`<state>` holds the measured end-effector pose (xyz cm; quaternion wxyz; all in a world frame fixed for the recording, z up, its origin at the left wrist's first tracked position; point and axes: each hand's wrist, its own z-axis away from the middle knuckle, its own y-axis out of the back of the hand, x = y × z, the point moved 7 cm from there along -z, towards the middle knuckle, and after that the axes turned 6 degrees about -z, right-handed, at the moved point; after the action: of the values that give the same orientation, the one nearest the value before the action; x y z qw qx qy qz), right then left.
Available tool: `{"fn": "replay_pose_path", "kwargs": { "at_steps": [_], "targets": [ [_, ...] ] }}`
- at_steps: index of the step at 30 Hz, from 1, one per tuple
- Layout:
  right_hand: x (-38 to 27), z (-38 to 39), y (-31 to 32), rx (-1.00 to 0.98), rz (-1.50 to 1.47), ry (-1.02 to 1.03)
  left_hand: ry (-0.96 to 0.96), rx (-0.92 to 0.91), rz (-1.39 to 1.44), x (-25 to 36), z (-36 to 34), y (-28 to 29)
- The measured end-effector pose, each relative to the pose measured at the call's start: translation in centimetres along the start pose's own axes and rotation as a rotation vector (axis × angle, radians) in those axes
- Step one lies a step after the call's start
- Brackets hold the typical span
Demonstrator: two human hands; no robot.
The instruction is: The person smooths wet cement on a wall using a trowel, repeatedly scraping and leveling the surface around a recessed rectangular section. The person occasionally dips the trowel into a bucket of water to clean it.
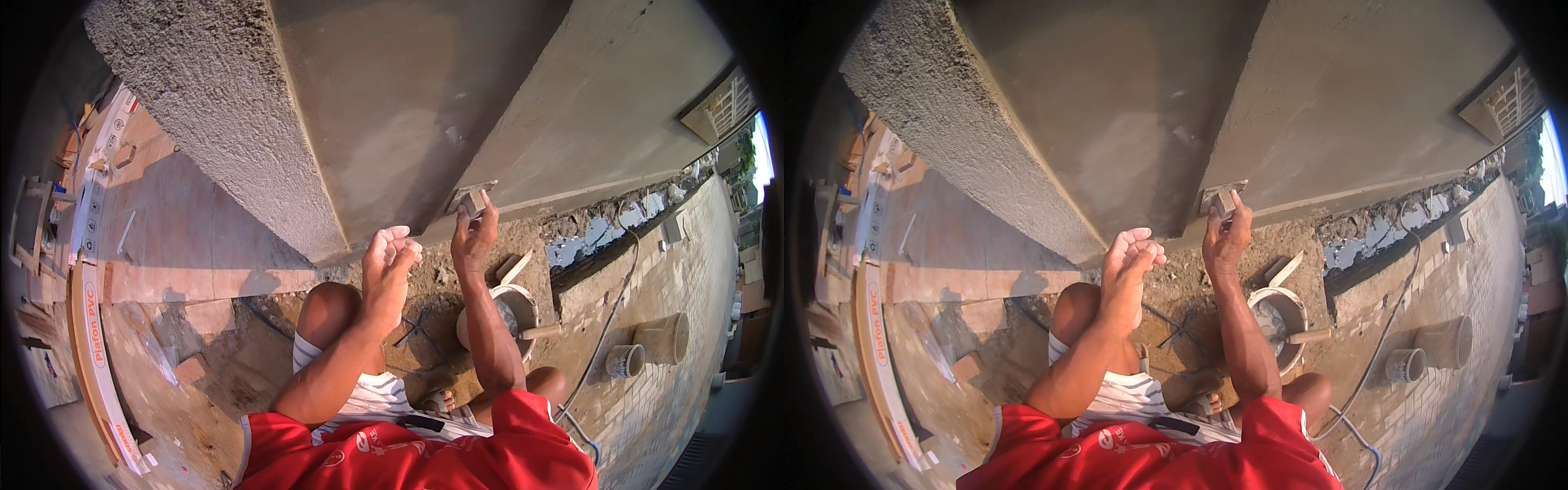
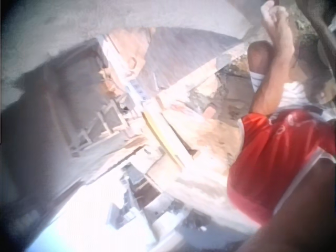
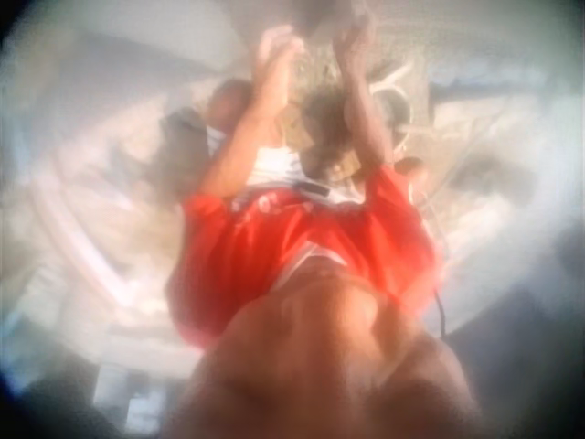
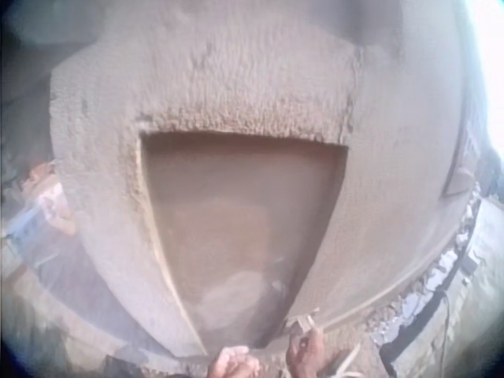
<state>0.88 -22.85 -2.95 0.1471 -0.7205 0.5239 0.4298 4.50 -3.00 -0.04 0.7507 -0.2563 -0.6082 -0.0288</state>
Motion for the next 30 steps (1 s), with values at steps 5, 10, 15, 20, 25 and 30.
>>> {"fn": "replay_pose_path", "kwargs": {
  "at_steps": [5, 10, 15, 20, 25, 30],
  "targets": [
    [4.6, 4.0, 1.6, -0.037, 0.043, -0.113, 0.003, 0.004, -0.027, 0.1, 0.1, 0.5],
    [-9.0, -7.8, 4.6, 0.103, -0.204, 0.150, -0.014, 0.006, -0.051, -0.1, -0.3, 1.2],
    [-5.5, -4.7, 1.9, 0.053, -0.069, 0.057, 0.019, 0.015, -0.098, -0.6, 0.0, 1.0],
    [8.7, 10.0, -3.3, 0.027, -0.043, -0.222, -0.038, 0.009, -0.159, -0.7, -0.1, 0.7],
    [10.1, 9.5, 1.7, 0.176, -0.172, -0.495, -0.277, -0.012, -0.218, 3.6, 2.2, 0.5],
    [6.6, -0.2, 8.9, 0.290, -0.611, -0.454, -0.842, -0.024, -0.730, 12.0, 4.6, -0.3]
  ]
}}
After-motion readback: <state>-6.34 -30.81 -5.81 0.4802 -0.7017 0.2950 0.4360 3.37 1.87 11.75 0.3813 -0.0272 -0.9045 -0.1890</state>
